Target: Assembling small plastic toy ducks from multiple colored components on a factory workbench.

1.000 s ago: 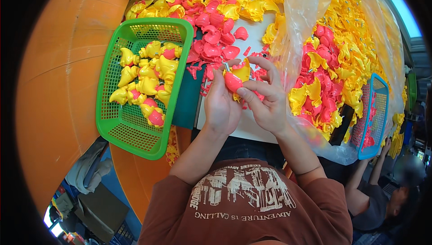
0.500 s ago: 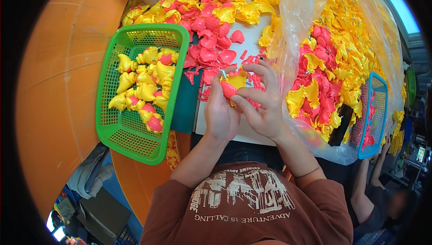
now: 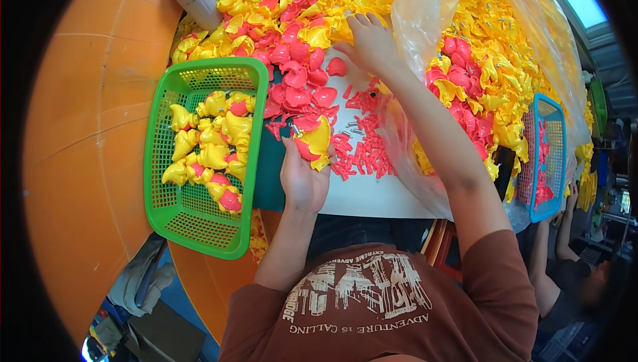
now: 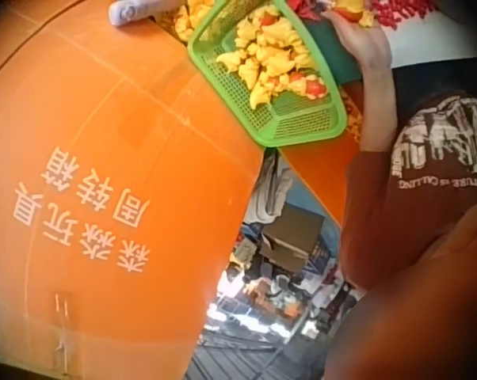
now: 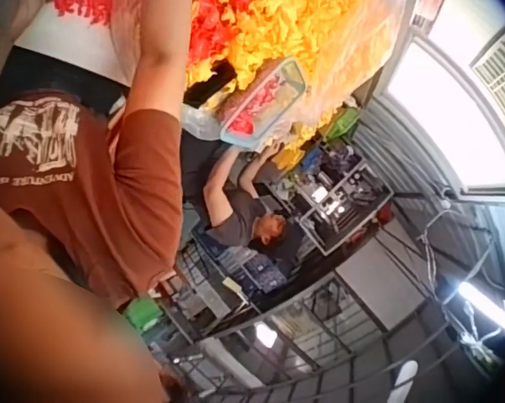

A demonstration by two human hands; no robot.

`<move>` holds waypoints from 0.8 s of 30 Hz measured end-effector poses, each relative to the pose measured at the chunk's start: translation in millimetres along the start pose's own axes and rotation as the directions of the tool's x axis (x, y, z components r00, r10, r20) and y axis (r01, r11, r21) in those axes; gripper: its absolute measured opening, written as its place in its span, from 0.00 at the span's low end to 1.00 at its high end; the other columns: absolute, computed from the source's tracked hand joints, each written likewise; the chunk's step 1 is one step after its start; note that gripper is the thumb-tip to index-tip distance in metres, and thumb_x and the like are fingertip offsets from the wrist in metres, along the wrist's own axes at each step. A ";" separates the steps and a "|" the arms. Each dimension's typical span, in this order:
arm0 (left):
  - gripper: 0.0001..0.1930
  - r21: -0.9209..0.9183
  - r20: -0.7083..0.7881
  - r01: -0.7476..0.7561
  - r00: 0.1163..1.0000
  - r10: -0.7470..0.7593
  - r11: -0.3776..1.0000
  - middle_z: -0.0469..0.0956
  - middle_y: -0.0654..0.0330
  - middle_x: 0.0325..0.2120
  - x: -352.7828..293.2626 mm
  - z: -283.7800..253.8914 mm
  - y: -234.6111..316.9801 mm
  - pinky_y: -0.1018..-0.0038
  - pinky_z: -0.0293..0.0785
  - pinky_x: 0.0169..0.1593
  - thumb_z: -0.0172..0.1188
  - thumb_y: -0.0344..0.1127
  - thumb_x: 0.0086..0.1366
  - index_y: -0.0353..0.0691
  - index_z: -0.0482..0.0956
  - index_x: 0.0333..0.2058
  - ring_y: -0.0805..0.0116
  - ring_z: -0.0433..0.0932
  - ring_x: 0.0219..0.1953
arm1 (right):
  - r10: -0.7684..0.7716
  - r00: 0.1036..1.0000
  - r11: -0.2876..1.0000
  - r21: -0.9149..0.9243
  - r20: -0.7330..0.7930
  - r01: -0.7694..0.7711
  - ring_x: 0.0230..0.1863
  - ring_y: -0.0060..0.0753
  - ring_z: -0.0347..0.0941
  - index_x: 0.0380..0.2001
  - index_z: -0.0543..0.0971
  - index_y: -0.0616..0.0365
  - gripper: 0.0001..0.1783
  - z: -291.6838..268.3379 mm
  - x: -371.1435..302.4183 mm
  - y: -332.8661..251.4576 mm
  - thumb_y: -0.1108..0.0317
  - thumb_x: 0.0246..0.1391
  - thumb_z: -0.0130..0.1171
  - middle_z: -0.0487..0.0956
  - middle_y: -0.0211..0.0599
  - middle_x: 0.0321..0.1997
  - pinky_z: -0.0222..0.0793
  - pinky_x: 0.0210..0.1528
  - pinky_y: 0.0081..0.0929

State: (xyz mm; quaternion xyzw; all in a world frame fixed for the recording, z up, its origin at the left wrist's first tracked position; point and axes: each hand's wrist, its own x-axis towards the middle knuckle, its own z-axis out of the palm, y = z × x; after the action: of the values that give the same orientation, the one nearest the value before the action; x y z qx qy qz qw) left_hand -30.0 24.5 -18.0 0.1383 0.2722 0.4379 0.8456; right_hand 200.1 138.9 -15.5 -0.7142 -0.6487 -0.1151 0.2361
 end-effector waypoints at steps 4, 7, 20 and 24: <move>0.25 -0.028 0.003 -0.011 1.000 0.011 1.000 0.73 0.57 0.38 0.3 -11.5 5.9 0.71 0.66 0.37 0.31 0.53 0.70 0.36 0.66 0.48 0.66 0.71 0.34 | 0.132 0.909 0.991 -0.084 0.395 -0.108 0.47 0.50 0.72 0.44 0.75 0.60 0.24 10.6 9.8 6.1 0.53 0.51 0.55 0.76 0.49 0.44 0.67 0.48 0.38; 0.25 -0.047 -0.037 -0.057 0.998 0.055 0.997 0.73 0.57 0.36 -1.4 -19.6 15.2 0.71 0.66 0.36 0.32 0.53 0.70 0.36 0.67 0.47 0.65 0.71 0.33 | 0.142 0.767 0.990 -0.094 0.626 -0.106 0.41 0.50 0.74 0.37 0.76 0.61 0.20 -5.5 -7.8 -6.8 0.54 0.51 0.55 0.78 0.51 0.38 0.69 0.44 0.39; 0.24 -0.093 -0.046 0.052 0.997 -0.056 0.994 0.73 0.59 0.41 6.4 -9.2 7.5 0.73 0.66 0.39 0.36 0.54 0.69 0.40 0.67 0.49 0.66 0.71 0.34 | -0.335 0.931 0.937 -0.051 0.142 0.345 0.43 0.47 0.73 0.36 0.78 0.59 0.14 -25.4 -57.4 12.9 0.72 0.42 0.57 0.79 0.45 0.37 0.69 0.45 0.36; 0.24 -0.074 0.021 0.070 0.997 -0.068 0.995 0.73 0.59 0.40 5.1 -7.2 4.6 0.73 0.66 0.39 0.36 0.54 0.69 0.41 0.67 0.49 0.66 0.71 0.34 | -0.344 0.906 0.939 0.074 0.247 0.336 0.39 0.46 0.74 0.33 0.78 0.60 0.12 -19.2 -44.5 20.1 0.73 0.40 0.57 0.78 0.45 0.34 0.70 0.41 0.36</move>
State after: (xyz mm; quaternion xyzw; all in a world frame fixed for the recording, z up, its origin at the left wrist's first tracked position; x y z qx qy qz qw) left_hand -34.8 31.3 -23.4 0.1012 0.2522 0.4169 0.8674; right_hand 216.7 89.8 -23.7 -0.5955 -0.7898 -0.0513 0.1374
